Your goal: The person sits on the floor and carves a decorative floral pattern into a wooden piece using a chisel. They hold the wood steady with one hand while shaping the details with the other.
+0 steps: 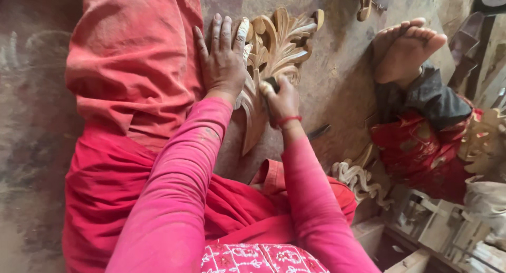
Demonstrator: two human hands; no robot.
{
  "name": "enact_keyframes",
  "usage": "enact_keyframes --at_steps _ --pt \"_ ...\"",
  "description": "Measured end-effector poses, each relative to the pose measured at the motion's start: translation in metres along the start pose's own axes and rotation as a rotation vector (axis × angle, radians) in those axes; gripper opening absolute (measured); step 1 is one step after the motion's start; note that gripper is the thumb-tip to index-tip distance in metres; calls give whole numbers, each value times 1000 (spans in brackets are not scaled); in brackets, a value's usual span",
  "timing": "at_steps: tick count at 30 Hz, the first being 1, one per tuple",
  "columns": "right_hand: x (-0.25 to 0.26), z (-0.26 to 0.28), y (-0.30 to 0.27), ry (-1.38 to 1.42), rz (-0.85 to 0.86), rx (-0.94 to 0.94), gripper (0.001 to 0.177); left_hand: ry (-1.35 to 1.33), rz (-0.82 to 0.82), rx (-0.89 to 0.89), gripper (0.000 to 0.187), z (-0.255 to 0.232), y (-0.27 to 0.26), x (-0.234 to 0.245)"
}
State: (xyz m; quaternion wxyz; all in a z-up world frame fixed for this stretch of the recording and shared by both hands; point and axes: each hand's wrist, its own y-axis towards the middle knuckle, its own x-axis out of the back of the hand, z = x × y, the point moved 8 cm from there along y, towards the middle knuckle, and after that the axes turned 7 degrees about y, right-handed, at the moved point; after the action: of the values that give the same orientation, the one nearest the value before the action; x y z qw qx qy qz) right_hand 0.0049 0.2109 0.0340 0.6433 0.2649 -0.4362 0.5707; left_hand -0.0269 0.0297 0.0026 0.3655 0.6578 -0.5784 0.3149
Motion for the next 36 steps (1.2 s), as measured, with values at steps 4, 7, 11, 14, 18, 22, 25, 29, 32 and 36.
enact_keyframes --at_steps 4,7,11,14,18,22,25,29,32,36 --pt "4 -16 -13 94 -120 84 28 1 -21 -8 50 -1 -8 -4" --pt "10 -13 -15 74 -215 100 32 58 -17 -14 50 0 -2 4" --pt "3 -1 -18 271 -40 146 27 -9 -13 -5 47 -4 8 3" --pt "-1 -10 -42 106 -96 -3 34 14 -22 -1 45 -1 -7 -5" --pt "2 11 -39 37 -202 54 32 5 -53 7 47 -2 -2 0" --pt "9 31 -43 -4 -249 247 31 69 -42 12 47 -2 -6 0" --pt "2 21 -33 49 -128 120 35 106 -28 -11 44 -1 2 -6" --pt "-1 12 -41 -88 -172 113 34 3 -76 -28 45 -4 -14 -11" --pt "0 27 -20 -132 -213 78 35 11 -84 -24 45 -1 -3 1" --pt "10 20 -37 -94 -34 30 36 83 -53 -33 45 -6 -2 4"
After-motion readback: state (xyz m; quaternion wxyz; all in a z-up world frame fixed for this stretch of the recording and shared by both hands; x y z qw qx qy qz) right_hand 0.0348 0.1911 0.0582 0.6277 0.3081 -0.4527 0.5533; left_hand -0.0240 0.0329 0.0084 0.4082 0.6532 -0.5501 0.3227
